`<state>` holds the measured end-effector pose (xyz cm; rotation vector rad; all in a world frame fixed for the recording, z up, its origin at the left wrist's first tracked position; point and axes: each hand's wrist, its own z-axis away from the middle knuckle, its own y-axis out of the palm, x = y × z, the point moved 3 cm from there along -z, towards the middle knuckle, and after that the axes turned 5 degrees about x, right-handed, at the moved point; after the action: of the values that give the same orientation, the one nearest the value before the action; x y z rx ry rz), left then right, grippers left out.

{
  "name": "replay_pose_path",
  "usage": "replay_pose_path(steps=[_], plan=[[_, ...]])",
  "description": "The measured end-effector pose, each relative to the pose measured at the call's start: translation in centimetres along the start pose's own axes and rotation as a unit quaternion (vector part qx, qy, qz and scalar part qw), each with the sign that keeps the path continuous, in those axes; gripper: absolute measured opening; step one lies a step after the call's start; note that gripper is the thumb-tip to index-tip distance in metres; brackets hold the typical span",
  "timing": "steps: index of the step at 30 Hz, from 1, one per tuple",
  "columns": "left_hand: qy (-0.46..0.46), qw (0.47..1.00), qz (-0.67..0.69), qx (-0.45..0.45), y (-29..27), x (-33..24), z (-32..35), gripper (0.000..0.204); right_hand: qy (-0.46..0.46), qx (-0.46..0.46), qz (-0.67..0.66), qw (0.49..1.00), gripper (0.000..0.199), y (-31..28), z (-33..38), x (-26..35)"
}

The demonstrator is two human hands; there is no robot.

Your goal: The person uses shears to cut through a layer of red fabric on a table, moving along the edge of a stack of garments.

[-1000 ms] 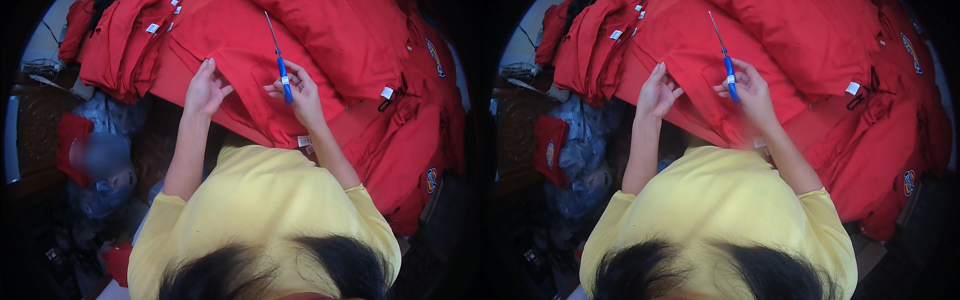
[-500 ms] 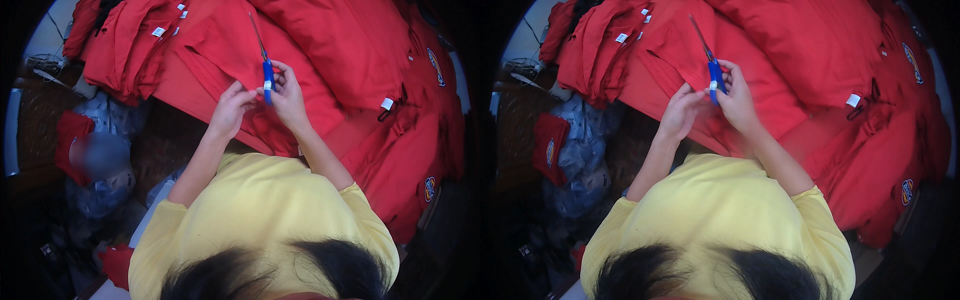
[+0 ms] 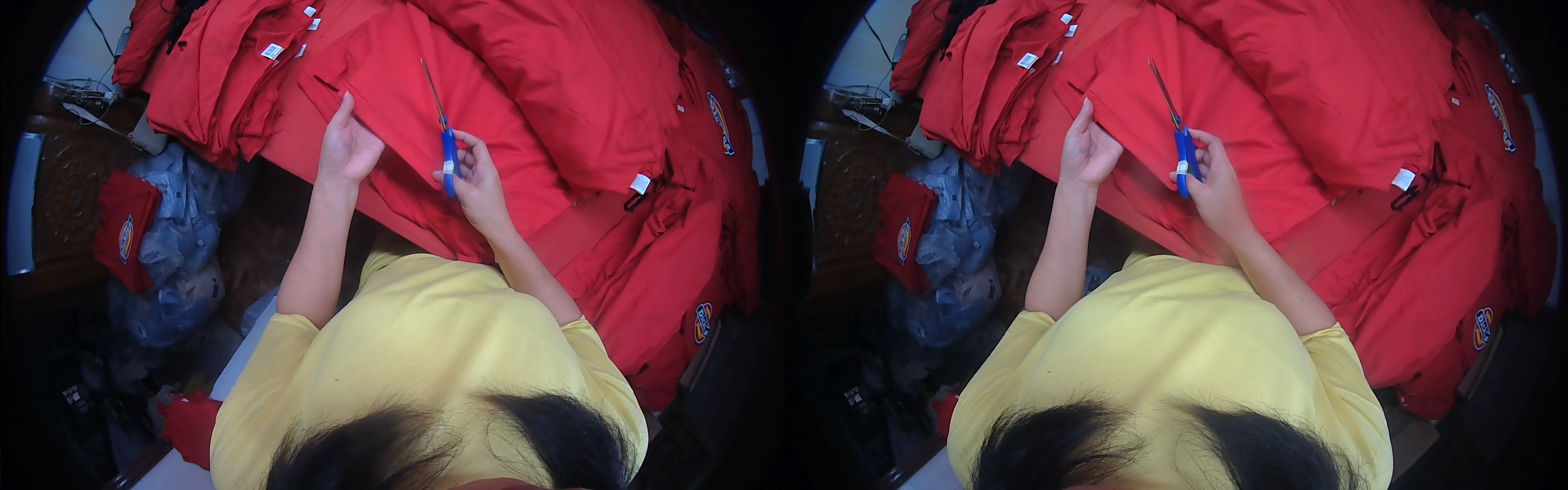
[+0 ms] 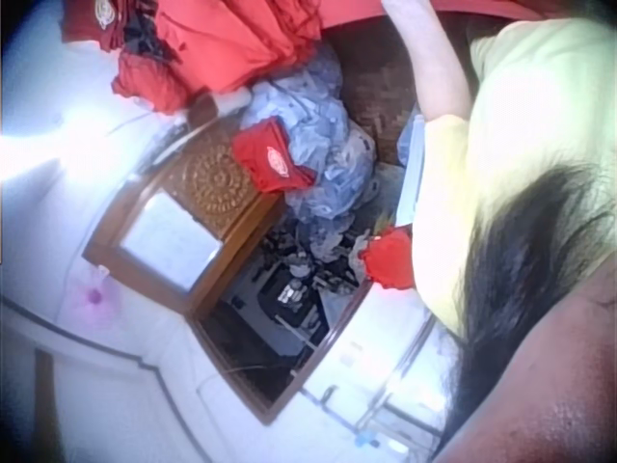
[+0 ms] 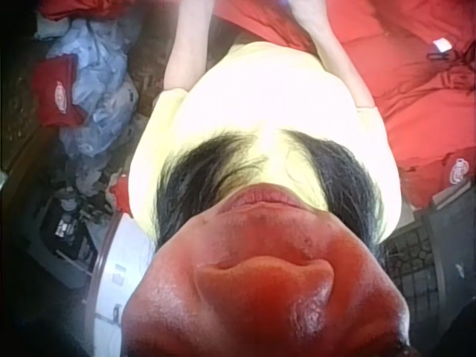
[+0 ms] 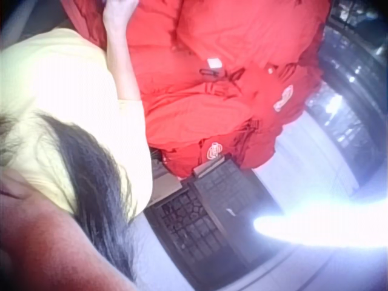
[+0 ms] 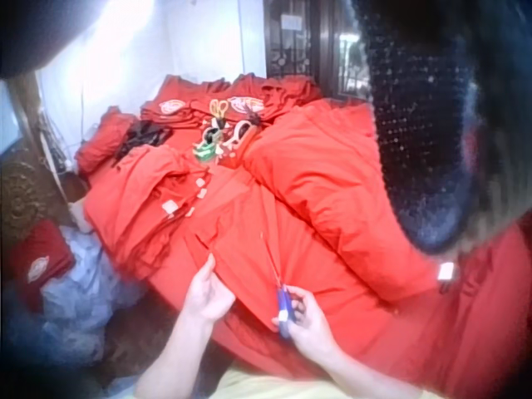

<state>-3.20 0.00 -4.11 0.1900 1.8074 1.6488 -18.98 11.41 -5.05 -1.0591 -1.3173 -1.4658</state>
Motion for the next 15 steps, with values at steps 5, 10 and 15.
replay_pose_path(steps=[5, 10, 15], plan=[[-0.007, 1.0, 0.007, -0.024, 0.5, 0.4, 0.4, 0.051, 0.001, -0.001, -0.012, 1.0, 0.053, -0.1, -0.1, -0.8], [-0.023, 0.985, -0.146, -0.087, -0.5, 2.1, 1.8, 0.042, -0.008, 0.004, -0.023, 1.0, 0.052, 0.1, -0.2, -0.9], [-0.024, 0.973, -0.209, -0.097, -0.2, 2.9, 2.1, 0.033, -0.004, 0.006, -0.015, 1.0, 0.051, 0.2, 0.0, -0.9]])
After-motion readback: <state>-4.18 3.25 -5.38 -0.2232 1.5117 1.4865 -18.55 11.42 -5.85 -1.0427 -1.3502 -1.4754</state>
